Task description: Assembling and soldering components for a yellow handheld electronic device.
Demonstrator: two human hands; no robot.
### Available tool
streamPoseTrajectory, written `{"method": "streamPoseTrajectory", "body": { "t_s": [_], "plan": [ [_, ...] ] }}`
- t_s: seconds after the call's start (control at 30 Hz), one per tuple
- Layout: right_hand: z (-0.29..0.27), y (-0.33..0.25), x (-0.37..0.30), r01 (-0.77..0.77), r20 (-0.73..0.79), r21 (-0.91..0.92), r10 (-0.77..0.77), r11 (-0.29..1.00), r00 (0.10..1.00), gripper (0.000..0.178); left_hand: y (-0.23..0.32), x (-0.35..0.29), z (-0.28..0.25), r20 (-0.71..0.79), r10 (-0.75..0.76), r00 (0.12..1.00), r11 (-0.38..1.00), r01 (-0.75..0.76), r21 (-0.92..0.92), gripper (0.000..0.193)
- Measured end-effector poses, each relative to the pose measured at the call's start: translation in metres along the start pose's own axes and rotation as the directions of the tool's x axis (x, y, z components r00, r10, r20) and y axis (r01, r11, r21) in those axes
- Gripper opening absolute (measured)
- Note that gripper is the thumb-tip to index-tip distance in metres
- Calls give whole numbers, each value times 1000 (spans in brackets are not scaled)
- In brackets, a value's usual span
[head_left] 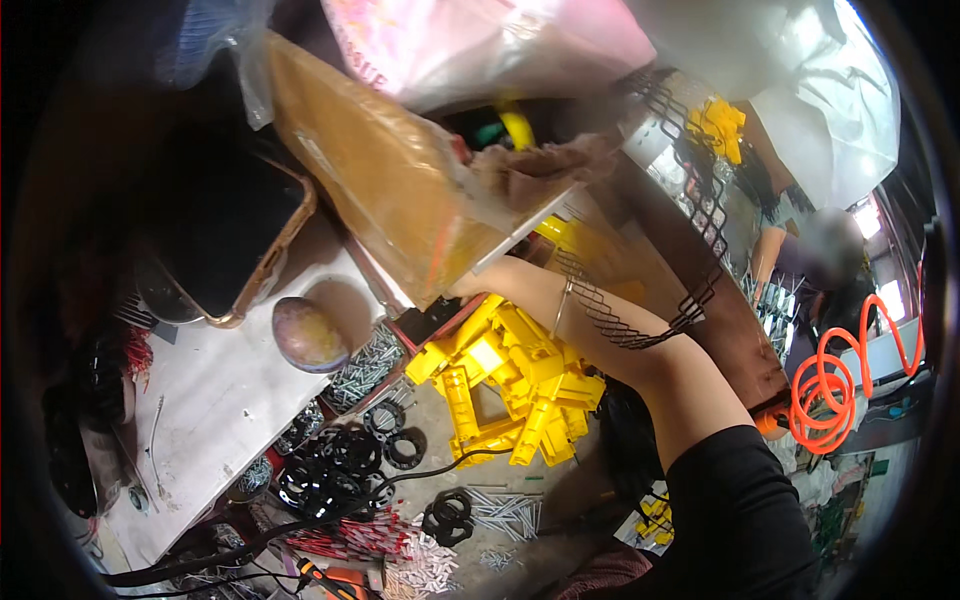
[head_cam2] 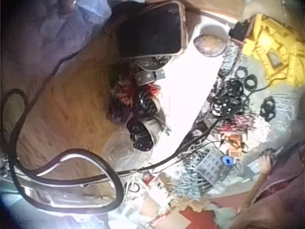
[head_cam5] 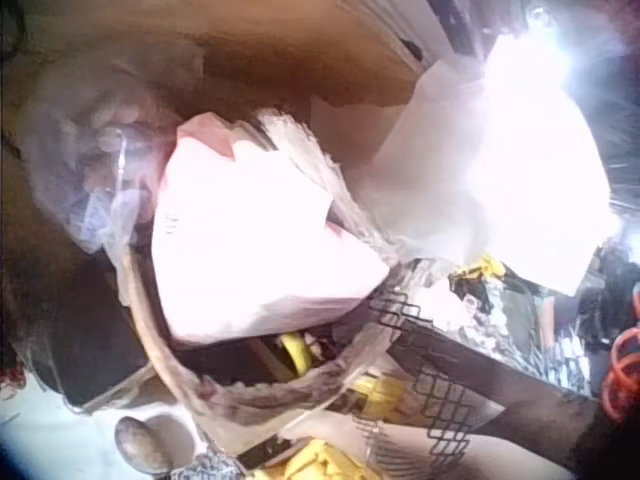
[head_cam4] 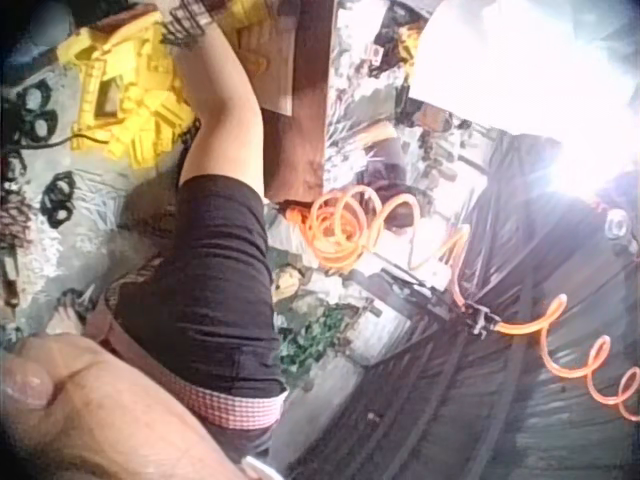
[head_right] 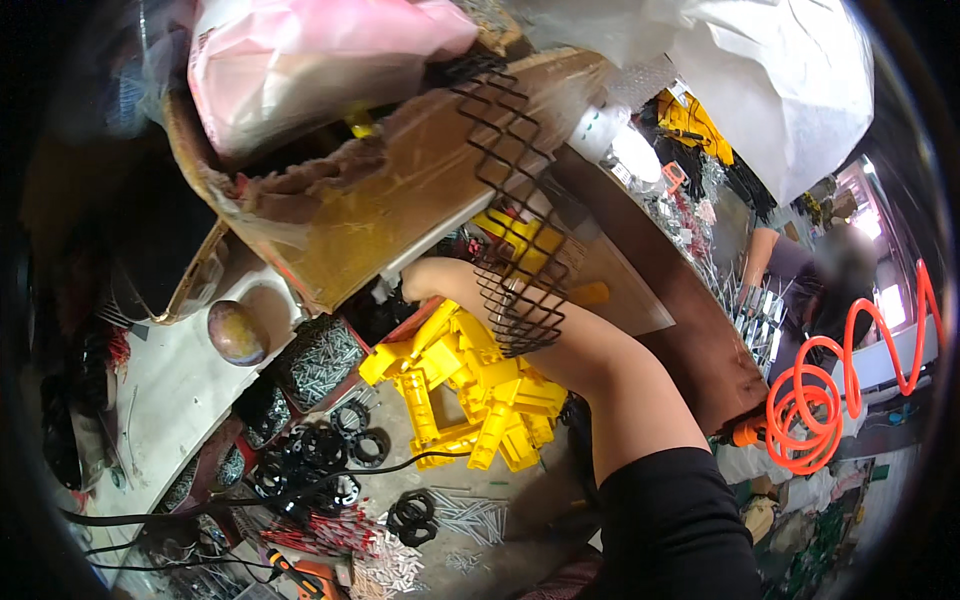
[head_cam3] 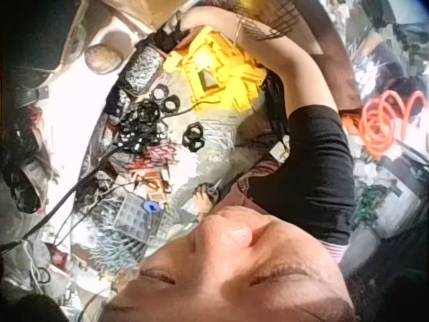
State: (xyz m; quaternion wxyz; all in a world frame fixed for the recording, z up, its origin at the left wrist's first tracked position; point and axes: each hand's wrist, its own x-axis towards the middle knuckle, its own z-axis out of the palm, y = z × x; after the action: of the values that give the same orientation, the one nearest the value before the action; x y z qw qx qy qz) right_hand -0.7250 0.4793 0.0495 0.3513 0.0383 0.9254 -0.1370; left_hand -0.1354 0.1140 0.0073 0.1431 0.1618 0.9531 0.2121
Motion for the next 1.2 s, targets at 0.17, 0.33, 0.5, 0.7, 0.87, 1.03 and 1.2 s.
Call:
{"method": "streamPoseTrajectory", "body": {
  "t_s": [0.17, 0.33, 0.5, 0.7, 0.87, 1.03, 1.2],
  "plan": [
    [-1, 17, -5, -31, 20, 59, 30, 998, 999, 34, -4, -4, 7, -62, 29, 998, 999, -27, 39, 56],
    [-5, 15, -4, -65, 40, 100, 61, 993, 997, 34, -6, -4, 13, -90, 45, 995, 998, -40, 57, 56],
    [-14, 2, 8, -84, 60, 151, 76, 985, 995, 34, -6, -3, 10, -76, 46, 996, 996, -40, 83, 57],
    [-2, 17, -9, -83, 91, 194, 67, 977, 994, 33, -4, -1, 5, -72, 49, 996, 996, -43, 80, 56],
    [1, 35, 4, 90, 17, 194, -95, 977, 995, 32, -8, -5, 10, -72, 57, 996, 996, -52, 69, 52],
    [31, 71, 51, 44, 20, 82, -46, 996, 999, 31, -7, -7, 13, -76, 57, 995, 995, -50, 90, 52],
    [83, 122, 73, -17, 14, -29, 17, 999, 1000, 31, -1, -7, 8, -83, 19, 996, 998, -14, 65, 55]
  ]
}}
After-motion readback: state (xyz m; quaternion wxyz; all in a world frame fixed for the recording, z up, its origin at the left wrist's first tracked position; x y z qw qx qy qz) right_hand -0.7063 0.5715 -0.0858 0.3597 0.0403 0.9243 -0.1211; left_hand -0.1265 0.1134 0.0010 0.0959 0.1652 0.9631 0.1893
